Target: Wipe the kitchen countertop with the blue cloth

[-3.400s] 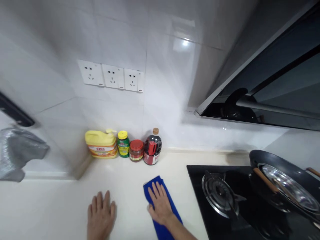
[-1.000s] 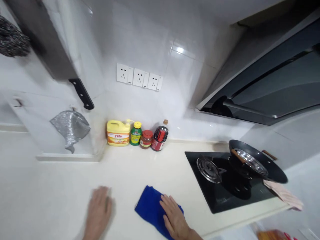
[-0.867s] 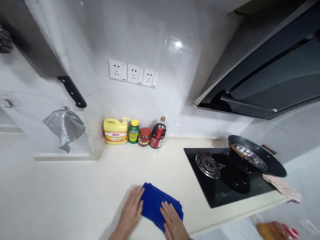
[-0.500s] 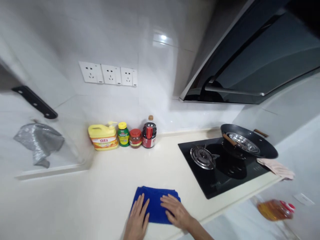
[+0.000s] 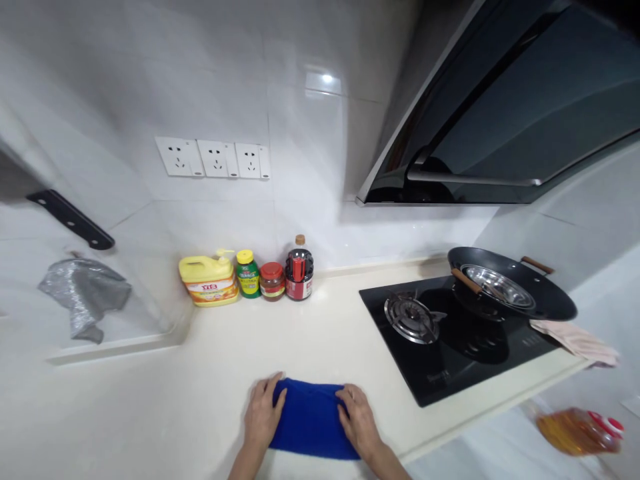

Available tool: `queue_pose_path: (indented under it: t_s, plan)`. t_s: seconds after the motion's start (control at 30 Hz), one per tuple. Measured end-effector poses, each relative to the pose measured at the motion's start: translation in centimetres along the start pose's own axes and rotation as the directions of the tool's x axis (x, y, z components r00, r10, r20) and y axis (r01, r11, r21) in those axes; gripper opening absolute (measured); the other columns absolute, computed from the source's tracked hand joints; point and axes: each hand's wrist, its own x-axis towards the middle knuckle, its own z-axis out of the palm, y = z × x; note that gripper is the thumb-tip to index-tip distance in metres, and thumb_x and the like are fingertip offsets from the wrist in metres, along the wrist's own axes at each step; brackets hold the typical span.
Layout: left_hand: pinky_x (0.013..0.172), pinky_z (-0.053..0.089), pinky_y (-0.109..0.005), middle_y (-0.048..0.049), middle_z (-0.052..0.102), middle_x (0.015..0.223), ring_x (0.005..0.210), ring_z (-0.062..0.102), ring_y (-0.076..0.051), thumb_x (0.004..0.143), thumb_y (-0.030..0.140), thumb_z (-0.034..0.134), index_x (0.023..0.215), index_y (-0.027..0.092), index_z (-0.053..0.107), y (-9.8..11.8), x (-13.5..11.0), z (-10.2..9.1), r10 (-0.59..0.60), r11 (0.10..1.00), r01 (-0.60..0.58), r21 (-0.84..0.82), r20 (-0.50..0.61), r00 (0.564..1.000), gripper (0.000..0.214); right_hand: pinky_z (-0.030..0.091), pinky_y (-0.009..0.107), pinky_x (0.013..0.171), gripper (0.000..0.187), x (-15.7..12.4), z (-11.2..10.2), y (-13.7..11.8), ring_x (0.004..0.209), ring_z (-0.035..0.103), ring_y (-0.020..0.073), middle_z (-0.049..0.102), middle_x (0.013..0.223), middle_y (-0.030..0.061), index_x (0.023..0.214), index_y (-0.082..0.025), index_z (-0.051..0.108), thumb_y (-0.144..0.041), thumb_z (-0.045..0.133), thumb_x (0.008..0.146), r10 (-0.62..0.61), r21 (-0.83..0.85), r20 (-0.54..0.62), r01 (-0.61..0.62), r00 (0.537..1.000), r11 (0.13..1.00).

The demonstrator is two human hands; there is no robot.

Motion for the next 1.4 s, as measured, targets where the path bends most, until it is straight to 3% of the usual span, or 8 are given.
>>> queue_pose_path:
  t_s: [0.37, 0.5, 0.67, 0.8, 0.93, 1.07, 1.27, 1.4]
  plan:
    - [0.095, 0.060, -0.040, -0.0077, 0.074, 0.104, 0.099, 0.071, -0.023, 0.095, 0.054, 0.042, 0.098, 0.024, 0.069, -0.6, 0.9, -1.7, 0.009, 0.997, -0.002, -0.083, 0.077, 0.997, 0.040, 0.055, 0.046, 0.096, 0.031, 1.2, -1.9, -1.2, 0.100, 0.064, 0.0246, 0.066, 0.102, 0.0069, 0.098, -0.024, 0.064, -0.003, 0.043, 0.089, 0.003, 0.013, 0.008, -0.003, 1.000, 1.000]
    - [0.090, 0.060, -0.039, -0.0054, 0.076, 0.103, 0.096, 0.072, -0.022, 0.097, 0.050, 0.038, 0.101, 0.025, 0.068, -0.4, 1.1, -1.6, -0.082, 0.996, 0.084, -0.010, 0.112, 0.990, 0.039, 0.056, 0.043, 0.090, 0.030, 2.8, -1.8, -1.4, 0.093, 0.064, 0.0229, 0.066, 0.094, 0.0051, 0.101, -0.024, 0.065, -0.007, 0.041, 0.095, 0.020, -0.041, 0.021, -0.019, 1.000, 0.999]
    - [0.096, 0.056, -0.039, -0.0082, 0.074, 0.118, 0.107, 0.070, -0.024, 0.098, 0.042, 0.033, 0.112, 0.023, 0.067, 0.5, 1.3, -1.4, -0.193, 0.975, 0.174, 0.135, 0.143, 0.971, 0.041, 0.056, 0.045, 0.094, 0.038, 2.9, -1.0, -1.1, 0.106, 0.065, 0.0270, 0.069, 0.116, 0.0114, 0.122, -0.020, 0.063, -0.009, 0.047, 0.089, 0.086, -0.077, 0.066, -0.081, 0.994, 0.994]
    - [0.090, 0.056, -0.046, -0.0125, 0.075, 0.110, 0.106, 0.068, -0.032, 0.096, 0.045, 0.037, 0.125, 0.019, 0.062, 1.1, 0.6, -2.0, -0.269, 0.941, 0.220, 0.256, 0.179, 0.946, 0.046, 0.053, 0.045, 0.100, 0.042, 2.6, -1.6, -1.2, 0.111, 0.063, 0.0290, 0.069, 0.121, 0.0111, 0.122, -0.021, 0.066, -0.013, 0.056, 0.082, 0.158, -0.104, 0.175, -0.141, 0.972, 0.985]
    - [0.089, 0.055, -0.044, -0.0110, 0.075, 0.096, 0.101, 0.069, -0.032, 0.094, 0.043, 0.043, 0.110, 0.020, 0.067, 1.5, -0.2, -2.2, -0.299, 0.924, 0.222, 0.310, 0.226, 0.927, 0.038, 0.050, 0.045, 0.102, 0.032, 3.4, -2.4, -1.7, 0.110, 0.063, 0.0320, 0.071, 0.114, 0.0129, 0.111, -0.018, 0.071, -0.015, 0.061, 0.080, 0.276, -0.214, 0.261, -0.223, 0.925, 0.951]
    - [0.101, 0.052, -0.043, -0.0138, 0.074, 0.112, 0.112, 0.068, -0.030, 0.095, 0.044, 0.037, 0.104, 0.020, 0.067, 1.8, -0.9, -2.0, -0.264, 0.943, 0.197, 0.268, 0.242, 0.934, 0.039, 0.049, 0.048, 0.103, 0.024, 3.7, -2.6, -1.8, 0.109, 0.065, 0.0351, 0.073, 0.110, 0.0142, 0.101, -0.019, 0.073, -0.019, 0.065, 0.078, 0.312, -0.257, 0.282, -0.242, 0.907, 0.936]
    - [0.077, 0.058, -0.036, -0.0054, 0.076, 0.096, 0.087, 0.075, -0.025, 0.098, 0.051, 0.025, 0.112, 0.026, 0.054, 1.7, -0.1, -2.6, -0.244, 0.969, 0.219, 0.118, 0.266, 0.933, 0.040, 0.053, 0.038, 0.091, 0.021, 2.2, -3.1, -1.9, 0.097, 0.069, 0.0267, 0.074, 0.099, 0.0071, 0.107, -0.025, 0.066, -0.033, 0.056, 0.090, 0.401, 0.009, 0.294, -0.422, 0.868, 0.907]
    - [0.080, 0.057, -0.036, -0.0032, 0.074, 0.107, 0.094, 0.074, -0.024, 0.097, 0.057, 0.031, 0.115, 0.030, 0.050, 1.4, 3.0, -2.4, -0.175, 0.984, 0.175, 0.024, 0.239, 0.955, 0.038, 0.052, 0.031, 0.080, 0.024, 2.1, -3.3, -2.7, 0.084, 0.069, 0.0222, 0.072, 0.086, 0.0017, 0.105, -0.026, 0.063, -0.044, 0.057, 0.092, 0.494, 0.167, 0.340, -0.568, 0.801, 0.806]
